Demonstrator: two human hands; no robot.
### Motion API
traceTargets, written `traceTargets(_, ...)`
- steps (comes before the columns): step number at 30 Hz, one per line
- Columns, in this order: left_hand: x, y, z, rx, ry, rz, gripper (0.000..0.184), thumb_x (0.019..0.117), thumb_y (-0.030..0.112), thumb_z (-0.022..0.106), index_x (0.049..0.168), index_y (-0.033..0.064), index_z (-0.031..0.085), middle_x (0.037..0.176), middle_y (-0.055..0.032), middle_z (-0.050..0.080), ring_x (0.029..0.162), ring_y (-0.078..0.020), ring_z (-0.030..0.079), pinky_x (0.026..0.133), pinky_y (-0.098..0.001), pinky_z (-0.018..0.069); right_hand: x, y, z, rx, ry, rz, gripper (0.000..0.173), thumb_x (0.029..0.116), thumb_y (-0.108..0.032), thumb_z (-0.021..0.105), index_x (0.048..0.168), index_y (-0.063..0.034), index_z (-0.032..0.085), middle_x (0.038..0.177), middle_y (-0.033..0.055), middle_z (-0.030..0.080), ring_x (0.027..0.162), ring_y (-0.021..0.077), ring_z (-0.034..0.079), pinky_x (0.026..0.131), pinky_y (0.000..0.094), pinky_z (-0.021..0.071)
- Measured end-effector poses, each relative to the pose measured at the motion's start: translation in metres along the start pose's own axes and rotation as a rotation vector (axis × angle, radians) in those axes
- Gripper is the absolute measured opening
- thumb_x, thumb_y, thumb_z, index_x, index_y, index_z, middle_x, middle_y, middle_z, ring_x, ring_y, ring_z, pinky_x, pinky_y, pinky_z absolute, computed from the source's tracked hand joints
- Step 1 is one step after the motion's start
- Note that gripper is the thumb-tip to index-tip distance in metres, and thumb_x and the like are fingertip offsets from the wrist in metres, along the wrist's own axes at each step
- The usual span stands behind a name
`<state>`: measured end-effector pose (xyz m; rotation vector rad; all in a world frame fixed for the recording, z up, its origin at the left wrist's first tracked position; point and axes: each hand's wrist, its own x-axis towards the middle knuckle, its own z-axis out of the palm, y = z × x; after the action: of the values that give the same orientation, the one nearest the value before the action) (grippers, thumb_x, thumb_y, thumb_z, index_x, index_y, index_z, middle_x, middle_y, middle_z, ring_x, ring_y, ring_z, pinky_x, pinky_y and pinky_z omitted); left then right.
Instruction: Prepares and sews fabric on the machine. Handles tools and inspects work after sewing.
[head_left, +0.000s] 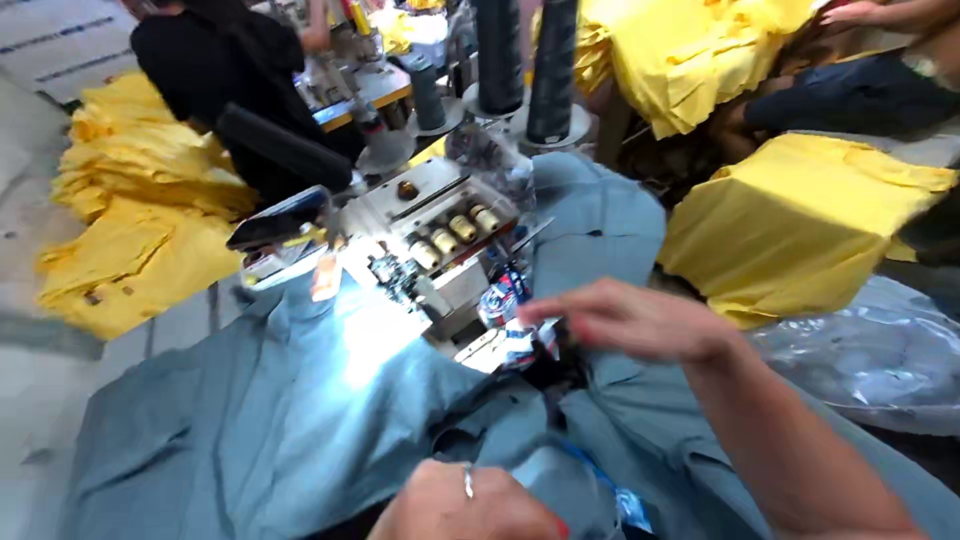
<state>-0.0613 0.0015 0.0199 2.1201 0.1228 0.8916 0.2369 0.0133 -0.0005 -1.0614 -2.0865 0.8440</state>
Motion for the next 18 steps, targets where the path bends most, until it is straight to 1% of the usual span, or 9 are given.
traceTargets(1,-0.006,0.005,-0.013,0.034,0.039,-0.001,0.021,0.1076,0.018,0.052,0.097,0.0039,0.064,0.090,-0.0038,0.068,0.089,-0.0017,0.066,0.084,-0.0152,0.0531,0.001,-0.022,0.030,0.198,-0.008,-0.178,0.070,0.1062,-0.057,0.037,0.143,-0.0006,0.056,0.119,0.0059,0.075,0.108,0.0061,0.069,0.095,0.0267,0.0567)
traceTargets(2,-0.012,0.011,-0.025,0.082,0.093,-0.002,0.018,0.1074,0.018,0.052,0.099,0.0057,0.063,0.092,-0.0014,0.068,0.090,-0.0003,0.066,0.084,-0.0147,0.0535,0.004,-0.041,0.058,0.323,0.005,-0.294,0.075,0.1031,-0.060,0.044,0.145,0.0007,0.053,0.113,0.0089,0.076,0.101,0.0081,0.072,0.089,0.0267,0.0594)
traceTargets(4,-0.026,0.029,-0.047,0.214,0.238,-0.023,0.012,0.1062,0.020,0.056,0.103,0.0120,0.064,0.096,0.0062,0.069,0.091,0.0032,0.066,0.082,-0.0128,0.0535,0.014,-0.068,0.099,0.335,0.090,-0.445,0.060,0.1036,-0.046,0.055,0.137,0.0039,0.057,0.094,0.0121,0.075,0.081,0.0095,0.071,0.071,0.0229,0.0563)
traceTargets(6,-0.040,0.045,-0.071,0.336,0.368,-0.030,0.011,0.1038,0.021,0.061,0.105,0.0164,0.070,0.098,0.0108,0.072,0.092,0.0032,0.068,0.081,-0.0126,0.0544,0.030,-0.084,0.127,0.335,0.193,-0.542,0.033,0.1060,-0.022,0.056,0.118,0.0067,0.067,0.082,0.0125,0.071,0.073,0.0096,0.067,0.068,0.0193,0.0527)
traceTargets(8,-0.047,0.057,-0.106,0.444,0.324,-0.039,0.011,0.1025,0.018,0.062,0.108,0.0160,0.071,0.101,0.0080,0.072,0.091,-0.0008,0.068,0.080,-0.0157,0.0561,0.045,-0.092,0.143,0.365,0.276,-0.570,0.023,0.1052,-0.011,0.054,0.100,0.0058,0.068,0.078,0.0120,0.068,0.072,0.0087,0.064,0.069,0.0167,0.0510)
traceTargets(11,-0.037,0.046,-0.145,0.639,0.201,-0.130,0.013,0.1033,0.024,0.062,0.113,0.0194,0.069,0.103,0.0122,0.072,0.090,0.0052,0.066,0.078,-0.0130,0.0546,0.062,-0.087,0.161,0.385,0.365,-0.436,0.021,0.1039,-0.009,0.053,0.094,0.0057,0.065,0.078,0.0113,0.066,0.073,0.0052,0.063,0.070,0.0139,0.0506)
traceTargets(13,-0.018,0.007,-0.149,0.772,0.164,-0.194,0.013,0.1013,0.025,0.062,0.105,0.0134,0.067,0.093,0.0109,0.069,0.082,0.0092,0.062,0.075,-0.0110,0.0526,0.068,-0.068,0.177,0.446,0.397,-0.198,0.023,0.1041,-0.007,0.051,0.105,0.0110,0.065,0.087,0.0132,0.070,0.079,0.0032,0.066,0.076,0.0157,0.0537)
traceTargets(15,-0.005,-0.045,-0.141,0.810,0.125,-0.304,0.014,0.0944,0.014,0.065,0.095,0.0006,0.069,0.082,-0.0038,0.068,0.070,-0.0035,0.062,0.067,-0.0228,0.0526,0.072,-0.043,0.192,0.518,0.392,0.119,0.026,0.1059,-0.010,0.048,0.117,0.0084,0.063,0.092,0.0069,0.071,0.080,-0.0013,0.066,0.076,0.0160,0.0543)
traceTargets(18,-0.004,-0.112,-0.126,0.712,0.108,-0.440,0.014,0.0961,0.013,0.068,0.092,0.0006,0.071,0.080,-0.0066,0.067,0.070,-0.0098,0.063,0.068,-0.0286,0.0534,0.075,-0.005,0.210,0.326,0.471,0.336,0.027,0.1059,-0.017,0.048,0.105,0.0026,0.067,0.078,0.0038,0.063,0.068,0.0031,0.057,0.065,0.0204,0.0486)
